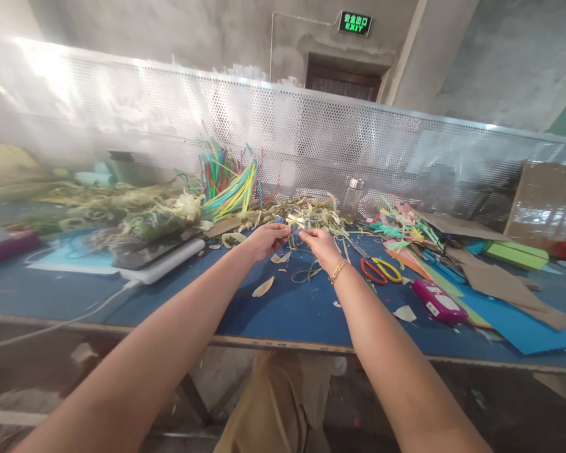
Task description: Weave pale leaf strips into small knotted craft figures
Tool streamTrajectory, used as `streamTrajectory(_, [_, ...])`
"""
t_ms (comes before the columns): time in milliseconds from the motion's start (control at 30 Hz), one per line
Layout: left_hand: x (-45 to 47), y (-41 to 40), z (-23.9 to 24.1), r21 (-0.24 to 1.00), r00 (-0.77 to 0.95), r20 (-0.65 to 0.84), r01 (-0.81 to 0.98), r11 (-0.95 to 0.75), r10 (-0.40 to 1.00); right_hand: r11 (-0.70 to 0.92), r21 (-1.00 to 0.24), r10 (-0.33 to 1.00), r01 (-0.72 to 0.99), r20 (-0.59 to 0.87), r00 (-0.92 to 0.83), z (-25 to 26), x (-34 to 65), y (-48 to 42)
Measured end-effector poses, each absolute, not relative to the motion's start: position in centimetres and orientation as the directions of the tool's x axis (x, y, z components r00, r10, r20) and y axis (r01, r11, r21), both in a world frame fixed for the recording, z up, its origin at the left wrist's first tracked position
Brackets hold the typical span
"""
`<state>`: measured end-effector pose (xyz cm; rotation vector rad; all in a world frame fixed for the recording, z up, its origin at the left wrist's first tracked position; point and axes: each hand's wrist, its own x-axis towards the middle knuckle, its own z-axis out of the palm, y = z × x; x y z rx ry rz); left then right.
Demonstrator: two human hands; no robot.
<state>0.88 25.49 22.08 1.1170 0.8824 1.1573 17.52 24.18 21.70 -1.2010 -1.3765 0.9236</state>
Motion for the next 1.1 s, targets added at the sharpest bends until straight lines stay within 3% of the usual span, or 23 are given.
streamTrajectory(233, [0.86, 25.44, 21.95, 0.978, 0.246, 0.035, -0.208, 0.018, 0.969, 0.169, -0.972, 0.986, 0.162, 0.166, -0.037, 21.61, 16.8, 23.75])
streamTrajectory(567, [0.98, 24.78, 22.54, 0.998, 0.214, 0.026, -0.069, -0.011, 0.976, 0.185, -0.965, 0.982, 0.184, 0.187, -0.009, 21.53, 17.0, 24.34])
streamTrajectory(900, [0.98, 24.96, 22.38, 0.989, 0.192, 0.045, -0.146, -0.017, 0.98, 0.183, -0.971, 0.982, 0.156, 0.174, -0.07, 21.53, 16.93, 24.2])
streamTrajectory(1100, [0.96, 24.83, 22.43, 0.996, 0.186, 0.047, -0.088, -0.031, 0.981, 0.187, -0.969, 0.982, 0.16, 0.184, -0.033, 21.76, 16.94, 23.88])
